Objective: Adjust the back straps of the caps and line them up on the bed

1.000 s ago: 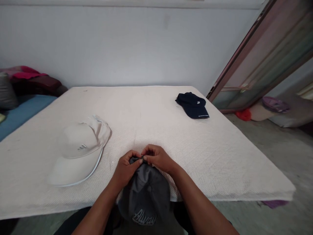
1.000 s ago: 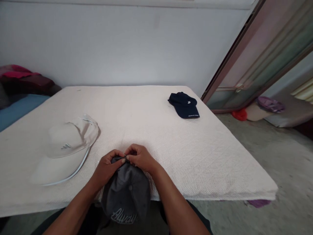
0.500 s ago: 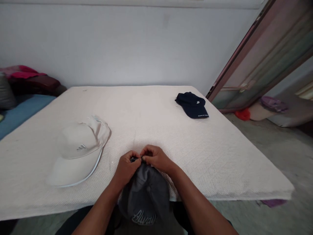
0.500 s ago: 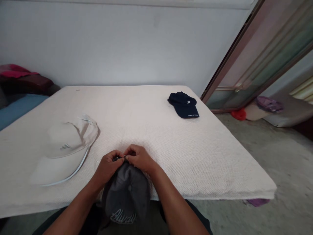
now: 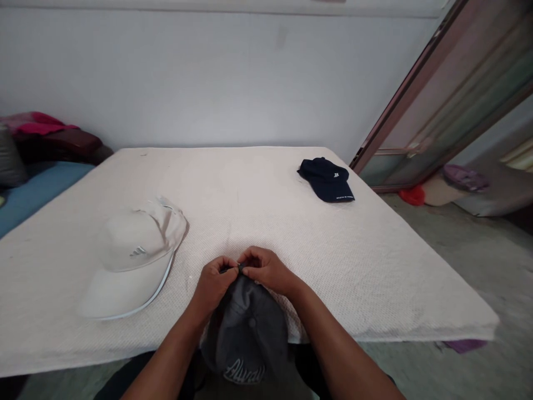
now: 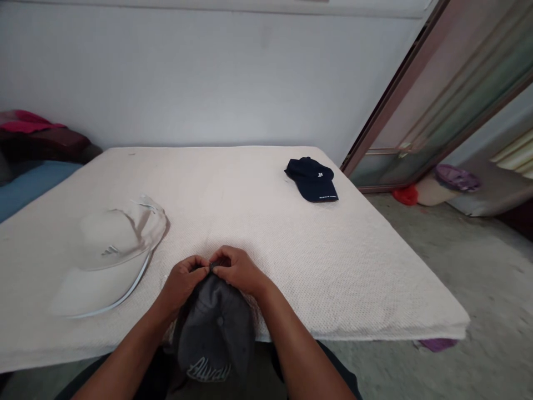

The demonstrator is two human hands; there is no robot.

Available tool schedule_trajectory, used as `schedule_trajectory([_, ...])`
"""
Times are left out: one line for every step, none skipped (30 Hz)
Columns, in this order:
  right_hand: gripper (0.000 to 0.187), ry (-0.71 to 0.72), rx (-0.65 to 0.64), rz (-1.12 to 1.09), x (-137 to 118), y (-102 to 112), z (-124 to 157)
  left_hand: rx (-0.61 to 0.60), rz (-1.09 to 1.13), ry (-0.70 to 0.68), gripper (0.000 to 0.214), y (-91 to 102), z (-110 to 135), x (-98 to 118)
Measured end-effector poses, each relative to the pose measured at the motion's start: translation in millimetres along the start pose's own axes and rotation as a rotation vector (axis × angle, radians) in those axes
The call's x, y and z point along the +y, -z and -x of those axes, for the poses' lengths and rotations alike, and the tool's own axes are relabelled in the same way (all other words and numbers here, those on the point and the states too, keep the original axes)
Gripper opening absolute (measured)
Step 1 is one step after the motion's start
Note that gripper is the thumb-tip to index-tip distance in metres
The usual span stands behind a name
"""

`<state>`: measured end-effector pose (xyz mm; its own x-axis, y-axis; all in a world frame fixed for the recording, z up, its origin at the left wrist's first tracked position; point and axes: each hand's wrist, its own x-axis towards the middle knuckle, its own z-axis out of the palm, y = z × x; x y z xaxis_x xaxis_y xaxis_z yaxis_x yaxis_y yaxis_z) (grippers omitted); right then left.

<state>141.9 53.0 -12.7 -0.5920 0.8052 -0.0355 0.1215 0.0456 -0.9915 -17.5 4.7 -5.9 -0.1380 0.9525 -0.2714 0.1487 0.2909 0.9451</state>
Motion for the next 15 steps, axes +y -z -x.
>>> schedule_trajectory([0.020, 0.003, -0.002, 0.008, 0.4, 0.2, 0.3, 0.004, 0.000, 0.000, 0.009, -0.1, -0.1, -0.2])
schedule_trajectory([0.021, 0.006, -0.003, 0.017, 0.6, 0.5, 0.6, 0.008, 0.000, 0.000, 0.010, -0.2, 0.0, -0.4])
schedule_trajectory([0.022, 0.008, -0.005, 0.025, 0.7, 0.9, 0.9, 0.010, 0.002, -0.002, 0.010, -0.2, 0.0, -0.6])
schedule_trajectory([0.022, 0.010, -0.008, 0.030, 0.7, 1.3, 1.3, 0.010, 0.007, -0.004, 0.010, -0.2, 0.1, -0.8])
schedule_trajectory([0.022, 0.012, -0.010, 0.033, 0.5, 1.8, 1.6, 0.004, 0.018, -0.004, 0.010, 0.0, 0.2, -1.0])
schedule_trajectory([0.021, 0.013, -0.010, 0.032, 0.1, 2.3, 1.8, -0.005, 0.034, -0.001, 0.010, 0.2, 0.3, -1.1])
schedule_trajectory([0.021, 0.013, -0.005, 0.027, -0.3, 2.7, 1.9, -0.018, 0.055, 0.004, 0.011, 0.4, 0.2, -1.2])
schedule_trajectory([0.019, 0.009, 0.001, 0.016, -0.7, 3.0, 1.9, -0.030, 0.078, 0.009, 0.011, 0.5, 0.2, -1.2])
schedule_trajectory([0.018, 0.000, 0.008, -0.002, -1.2, 3.1, 1.8, -0.037, 0.100, 0.017, 0.012, 0.6, 0.1, -1.1])
schedule_trajectory([0.015, -0.013, 0.018, -0.026, -1.5, 3.2, 1.6, -0.043, 0.117, 0.028, 0.013, 0.6, 0.1, -0.8])
schedule_trajectory([0.013, -0.030, 0.032, -0.049, -1.6, 3.1, 1.3, -0.046, 0.130, 0.040, 0.014, 0.5, 0.1, -0.3])
schedule_trajectory([0.010, -0.046, 0.046, -0.067, -1.6, 2.9, 1.0, -0.047, 0.139, 0.053, 0.015, 0.3, 0.3, 0.2])
schedule_trajectory([0.007, -0.062, 0.059, -0.078, -1.3, 2.7, 0.7, -0.051, 0.145, 0.064, 0.016, 0.1, 0.5, 0.9])
schedule_trajectory([0.005, -0.077, 0.070, -0.080, -1.0, 2.5, 0.3, -0.057, 0.147, 0.072, 0.017, -0.1, 0.9, 1.7])
schedule_trajectory([0.004, -0.090, 0.079, -0.073, -0.4, 2.3, -0.1, -0.063, 0.143, 0.074, 0.018, -0.2, 1.3, 2.3])
